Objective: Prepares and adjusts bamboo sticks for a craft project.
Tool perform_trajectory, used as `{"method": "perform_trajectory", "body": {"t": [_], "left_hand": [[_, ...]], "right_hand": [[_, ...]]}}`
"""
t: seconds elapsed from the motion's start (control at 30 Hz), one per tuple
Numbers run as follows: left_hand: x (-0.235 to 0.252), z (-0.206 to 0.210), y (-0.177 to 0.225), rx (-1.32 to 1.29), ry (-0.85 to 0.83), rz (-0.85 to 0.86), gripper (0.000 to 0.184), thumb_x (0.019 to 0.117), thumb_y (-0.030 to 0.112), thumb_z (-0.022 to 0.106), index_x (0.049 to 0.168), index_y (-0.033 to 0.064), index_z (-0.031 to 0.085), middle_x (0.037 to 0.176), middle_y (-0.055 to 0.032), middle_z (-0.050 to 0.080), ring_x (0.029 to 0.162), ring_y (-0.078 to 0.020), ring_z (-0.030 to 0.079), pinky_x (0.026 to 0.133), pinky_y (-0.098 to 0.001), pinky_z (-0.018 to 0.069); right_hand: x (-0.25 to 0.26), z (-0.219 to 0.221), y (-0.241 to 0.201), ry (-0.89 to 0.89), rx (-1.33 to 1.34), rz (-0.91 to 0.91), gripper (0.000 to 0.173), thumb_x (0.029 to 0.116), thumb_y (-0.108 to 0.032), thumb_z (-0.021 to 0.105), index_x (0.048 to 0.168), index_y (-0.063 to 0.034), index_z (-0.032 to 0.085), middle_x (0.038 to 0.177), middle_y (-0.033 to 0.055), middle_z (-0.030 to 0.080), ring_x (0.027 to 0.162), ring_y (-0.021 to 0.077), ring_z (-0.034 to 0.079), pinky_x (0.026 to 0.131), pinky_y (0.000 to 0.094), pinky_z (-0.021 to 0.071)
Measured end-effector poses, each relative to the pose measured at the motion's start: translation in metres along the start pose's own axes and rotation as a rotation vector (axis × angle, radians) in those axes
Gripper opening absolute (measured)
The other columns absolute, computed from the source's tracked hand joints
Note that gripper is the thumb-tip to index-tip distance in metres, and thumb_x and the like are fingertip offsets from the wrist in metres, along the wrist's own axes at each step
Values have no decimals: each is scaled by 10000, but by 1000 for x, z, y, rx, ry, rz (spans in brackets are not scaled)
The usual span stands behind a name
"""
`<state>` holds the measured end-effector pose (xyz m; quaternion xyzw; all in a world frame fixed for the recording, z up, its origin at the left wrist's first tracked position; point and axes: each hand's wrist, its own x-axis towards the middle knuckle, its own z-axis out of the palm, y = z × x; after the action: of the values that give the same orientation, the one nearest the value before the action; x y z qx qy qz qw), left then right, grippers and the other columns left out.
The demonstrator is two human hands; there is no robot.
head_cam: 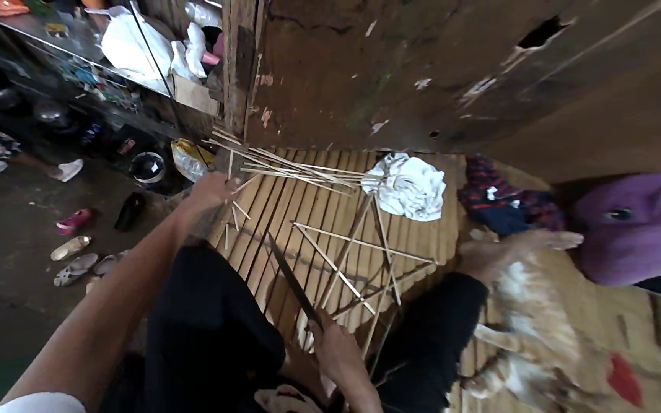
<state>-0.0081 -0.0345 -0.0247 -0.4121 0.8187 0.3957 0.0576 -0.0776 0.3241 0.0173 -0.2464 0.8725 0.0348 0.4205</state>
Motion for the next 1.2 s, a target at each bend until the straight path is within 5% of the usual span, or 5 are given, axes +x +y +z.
{"method": "perform_trajectory", "body": {"t": [0.17, 0.43, 0.77, 0.97, 1.2], "left_hand": [[-26, -8, -24, -473, -217, 29, 266, 1098, 127, 446, 1209, 37, 671, 765, 15, 588, 604, -36, 472, 580, -207, 394], [-91, -9, -12, -838, -547, 291, 360, 1003, 59, 406, 1262, 49, 657, 690, 71, 577, 572, 28, 509, 549, -107, 429], [-138, 28, 37, -705, -1048, 425, 320, 1001, 46, 403, 1091, 68, 709, 650, 140, 597, 495, 113, 431, 474, -63, 342], [-155, 30, 39, -541, -459, 380, 228, 1066, 109, 497, 967, 59, 697, 813, 79, 696, 735, 52, 598, 699, -141, 474], [-163, 30, 43, -280, -149, 251, 285, 1113, 178, 429, 1029, 68, 678, 812, -20, 585, 733, -112, 536, 702, -330, 456]], "right_hand": [[16, -3, -6, 151, 252, -217, 306, 1078, -261, 518, 1241, -19, 610, 847, 160, 672, 762, 313, 682, 749, 511, 554], [21, -22, -65, 428, 768, -544, 198, 1027, -176, 607, 1047, 11, 671, 629, -39, 587, 483, 17, 543, 479, 194, 492], [2, -53, -93, 278, 1205, -762, 38, 949, -29, 682, 912, -19, 681, 550, -12, 603, 416, 30, 533, 428, 174, 487], [9, -53, -89, 374, 1268, -694, 146, 961, 12, 654, 820, -17, 631, 530, -7, 592, 412, 38, 538, 430, 183, 494], [18, -36, -75, 646, 716, -635, 285, 1071, -175, 510, 1123, 38, 692, 667, 13, 619, 524, 63, 580, 537, 245, 532]]}}
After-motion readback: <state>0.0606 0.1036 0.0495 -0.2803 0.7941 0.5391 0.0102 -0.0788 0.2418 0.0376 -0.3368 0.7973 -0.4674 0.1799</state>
